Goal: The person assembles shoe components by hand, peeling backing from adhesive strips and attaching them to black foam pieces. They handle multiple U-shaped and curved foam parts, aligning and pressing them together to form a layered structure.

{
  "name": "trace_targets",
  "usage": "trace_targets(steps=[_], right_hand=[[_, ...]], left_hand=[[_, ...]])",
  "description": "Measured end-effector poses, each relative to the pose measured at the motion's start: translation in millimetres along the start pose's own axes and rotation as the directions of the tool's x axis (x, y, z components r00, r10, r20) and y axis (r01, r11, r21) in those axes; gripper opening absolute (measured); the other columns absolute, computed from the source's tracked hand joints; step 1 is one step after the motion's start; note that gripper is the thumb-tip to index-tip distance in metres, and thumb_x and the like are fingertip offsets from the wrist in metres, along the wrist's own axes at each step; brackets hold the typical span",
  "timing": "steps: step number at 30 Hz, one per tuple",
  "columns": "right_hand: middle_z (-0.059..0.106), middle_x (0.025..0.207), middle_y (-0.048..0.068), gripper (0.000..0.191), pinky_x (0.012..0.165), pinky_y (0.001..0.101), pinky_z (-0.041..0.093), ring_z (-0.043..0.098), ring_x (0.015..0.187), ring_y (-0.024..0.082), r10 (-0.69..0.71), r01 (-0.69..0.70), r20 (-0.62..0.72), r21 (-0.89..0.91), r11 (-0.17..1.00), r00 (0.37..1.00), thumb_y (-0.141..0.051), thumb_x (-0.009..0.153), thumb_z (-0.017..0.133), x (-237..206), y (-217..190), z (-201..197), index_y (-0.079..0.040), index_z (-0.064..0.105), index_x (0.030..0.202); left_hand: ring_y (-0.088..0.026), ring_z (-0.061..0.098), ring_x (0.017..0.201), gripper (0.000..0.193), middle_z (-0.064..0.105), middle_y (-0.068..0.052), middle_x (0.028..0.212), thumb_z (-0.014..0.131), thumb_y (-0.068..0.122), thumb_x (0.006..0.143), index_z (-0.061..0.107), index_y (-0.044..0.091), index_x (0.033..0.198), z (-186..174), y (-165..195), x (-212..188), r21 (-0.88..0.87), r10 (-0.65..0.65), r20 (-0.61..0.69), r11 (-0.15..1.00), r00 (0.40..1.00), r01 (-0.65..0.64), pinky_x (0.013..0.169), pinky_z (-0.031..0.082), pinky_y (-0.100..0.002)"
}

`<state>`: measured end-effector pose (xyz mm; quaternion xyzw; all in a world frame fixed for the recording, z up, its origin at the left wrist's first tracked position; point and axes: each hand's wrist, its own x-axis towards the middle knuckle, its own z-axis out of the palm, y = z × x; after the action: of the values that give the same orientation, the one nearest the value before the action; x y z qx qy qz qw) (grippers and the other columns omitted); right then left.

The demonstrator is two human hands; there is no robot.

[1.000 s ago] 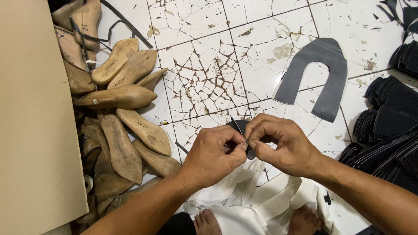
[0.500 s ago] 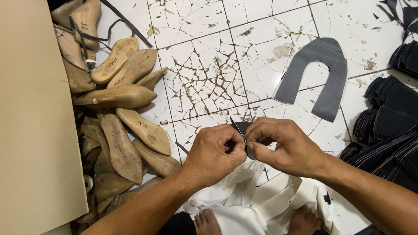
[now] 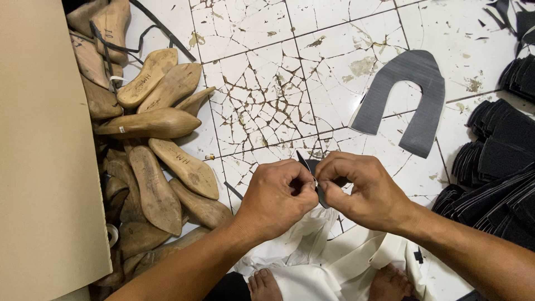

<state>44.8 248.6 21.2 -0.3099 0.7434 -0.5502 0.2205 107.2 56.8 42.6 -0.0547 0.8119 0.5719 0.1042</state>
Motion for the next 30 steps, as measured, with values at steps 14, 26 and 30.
trace_targets(steps=[14, 26, 30], right_hand=[[0.068, 0.101, 0.009, 0.013, 0.064, 0.0259, 0.055, 0.062, 0.077, 0.010, 0.268, -0.274, 0.074, 0.420, 0.865, 0.961, -0.008, 0.092, 0.066, -9, 24, 0, 0.004, 0.070, 0.087], [0.075, 0.093, 0.006, 0.013, 0.070, 0.0269, 0.059, 0.070, 0.079, 0.012, 0.138, -0.141, 0.050, 0.057, 0.988, 0.989, -0.012, 0.086, 0.069, -1, 9, -2, 0.000, 0.075, 0.089], [0.076, 0.093, 0.006, 0.014, 0.070, 0.0273, 0.061, 0.072, 0.079, 0.013, 0.146, -0.147, 0.052, 0.009, 0.989, 0.988, -0.011, 0.085, 0.069, -1, 6, -1, 0.000, 0.075, 0.091]], left_hand=[[-0.003, 0.067, 0.063, 0.009, 0.071, -0.001, 0.073, 0.068, 0.010, 0.086, 0.071, 0.002, 0.086, -8, 5, 4, -0.151, -0.200, 0.107, 0.965, 0.974, 0.215, 0.057, 0.056, -0.022], [-0.008, 0.066, 0.063, 0.012, 0.073, -0.005, 0.074, 0.071, 0.012, 0.082, 0.072, 0.000, 0.083, -6, 0, 3, 0.005, -0.096, 0.063, 0.995, 0.993, 0.096, 0.059, 0.057, -0.026], [-0.009, 0.066, 0.063, 0.011, 0.072, -0.005, 0.075, 0.070, 0.011, 0.082, 0.071, 0.000, 0.082, -4, -3, 3, 0.005, -0.068, 0.066, 0.998, 0.996, 0.067, 0.058, 0.056, -0.026]])
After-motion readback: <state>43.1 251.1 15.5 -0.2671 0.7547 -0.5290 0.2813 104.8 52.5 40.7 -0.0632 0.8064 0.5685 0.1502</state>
